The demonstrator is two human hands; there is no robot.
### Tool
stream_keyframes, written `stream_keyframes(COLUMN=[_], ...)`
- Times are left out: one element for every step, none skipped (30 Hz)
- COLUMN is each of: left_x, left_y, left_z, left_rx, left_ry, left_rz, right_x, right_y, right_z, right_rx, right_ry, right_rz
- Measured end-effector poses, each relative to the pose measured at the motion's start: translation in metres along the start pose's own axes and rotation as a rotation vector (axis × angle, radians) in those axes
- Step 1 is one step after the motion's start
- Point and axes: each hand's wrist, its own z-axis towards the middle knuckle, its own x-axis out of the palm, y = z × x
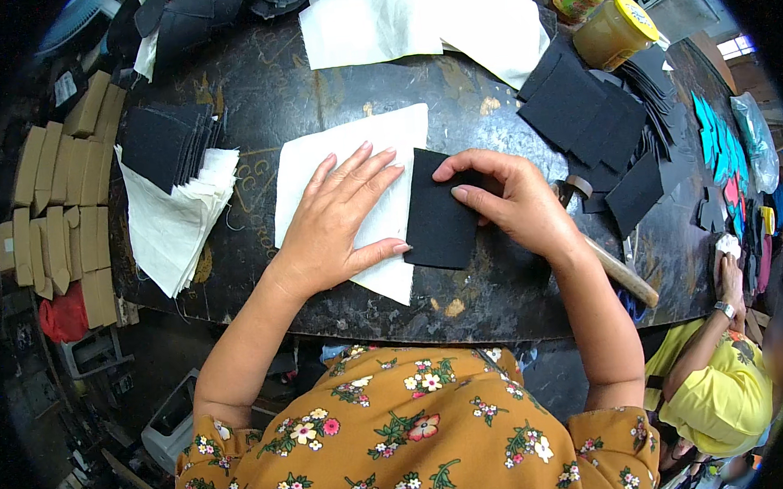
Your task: The person repeatedly places small black fabric pieces onto white fabric squares, folds them, and stacks the assembled units. The person also uses scissors to trim edges and a hammer-like tool to press the layers. The finished stacks are gathered and aligned at the end.
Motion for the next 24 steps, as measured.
stream_keyframes(left_x=[-0.0006, -0.0013, -0.0017, -0.002, -0.0023, -0.0024, -0.0024, -0.0021, -0.0019, -0.0017, -0.0015, -0.0014, -0.0014, -0.0014, -0.0015, -0.0014, -0.0012, -0.0007, -0.0003, 0.0002, 0.0005, 0.0009, 0.0012, 0.0013], left_y=[-0.0005, -0.0008, -0.0013, -0.0019, -0.0026, -0.003, -0.0033, -0.0036, -0.0037, -0.0039, -0.0039, -0.0039, -0.0039, -0.0036, -0.0034, -0.0031, -0.0028, -0.0026, -0.0024, -0.0022, -0.002, -0.0018, -0.0018, -0.0019], left_z=[0.0001, 0.0004, 0.0007, 0.0009, 0.001, 0.0011, 0.0012, 0.0014, 0.0014, 0.0012, 0.0011, 0.0009, 0.0005, 0.0002, -0.0001, -0.0002, -0.0003, -0.0004, -0.0004, -0.0003, -0.0002, 0.0, 0.0003, 0.0005], left_rx=[0.001, 0.003, 0.003, 0.011, 0.017, 0.023, 0.02, 0.017, 0.014, 0.011, 0.009, 0.007, 0.005, 0.003, 0.0, 0.002, 0.005, 0.007, 0.007, 0.006, 0.006, 0.006, 0.006, -0.001], left_ry=[0.004, 0.007, 0.011, 0.003, -0.004, -0.01, -0.008, -0.004, -0.001, -0.001, 0.0, 0.0, 0.007, 0.014, 0.021, 0.02, 0.02, 0.019, 0.019, 0.018, 0.017, 0.018, 0.019, 0.032], left_rz=[0.012, 0.018, 0.024, 0.027, 0.03, 0.033, 0.032, 0.031, 0.03, 0.028, 0.026, 0.023, 0.021, 0.019, 0.018, 0.022, 0.025, 0.029, 0.032, 0.035, 0.039, 0.055, 0.07, 0.084], right_x=[-0.0004, -0.0009, -0.001, -0.0007, -0.0004, -0.0002, 0.0001, 0.0003, 0.0004, 0.0006, 0.0005, 0.0002, -0.0002, -0.0006, -0.0007, -0.0008, -0.0009, -0.0009, -0.0009, -0.0006, -0.0003, 0.0003, 0.001, 0.0024], right_y=[0.0001, 0.0001, -0.0002, -0.0006, -0.0011, -0.0016, -0.002, -0.0022, -0.0023, -0.0023, -0.002, -0.0017, -0.0013, -0.0008, -0.0006, -0.0004, -0.0003, -0.0003, -0.0005, -0.0007, -0.0008, -0.0009, -0.0008, -0.0006], right_z=[-0.0001, -0.0001, -0.0001, 0.0, 0.0001, 0.0001, 0.0001, 0.0001, 0.0002, 0.0004, 0.0006, 0.0008, 0.0009, 0.0011, 0.0013, 0.0015, 0.0015, 0.0017, 0.0018, 0.002, 0.0022, 0.0024, 0.0026, 0.0031], right_rx=[0.009, 0.017, 0.009, 0.002, -0.001, -0.01, -0.016, -0.032, -0.02, -0.018, -0.016, -0.012, -0.008, -0.005, -0.004, -0.005, -0.01, -0.01, -0.014, -0.018, -0.012, -0.006, 0.002, -0.092], right_ry=[0.008, 0.014, 0.008, 0.003, 0.002, -0.002, -0.003, -0.005, -0.007, -0.011, -0.014, -0.019, -0.024, -0.034, -0.033, -0.037, -0.044, -0.041, -0.04, -0.04, -0.042, -0.044, -0.054, -0.072], right_rz=[0.001, 0.001, 0.002, 0.003, 0.004, -0.002, -0.009, -0.017, -0.015, -0.014, -0.013, -0.005, 0.002, 0.004, 0.014, 0.017, 0.017, 0.02, 0.019, 0.019, 0.009, 0.0, -0.013, -0.108])
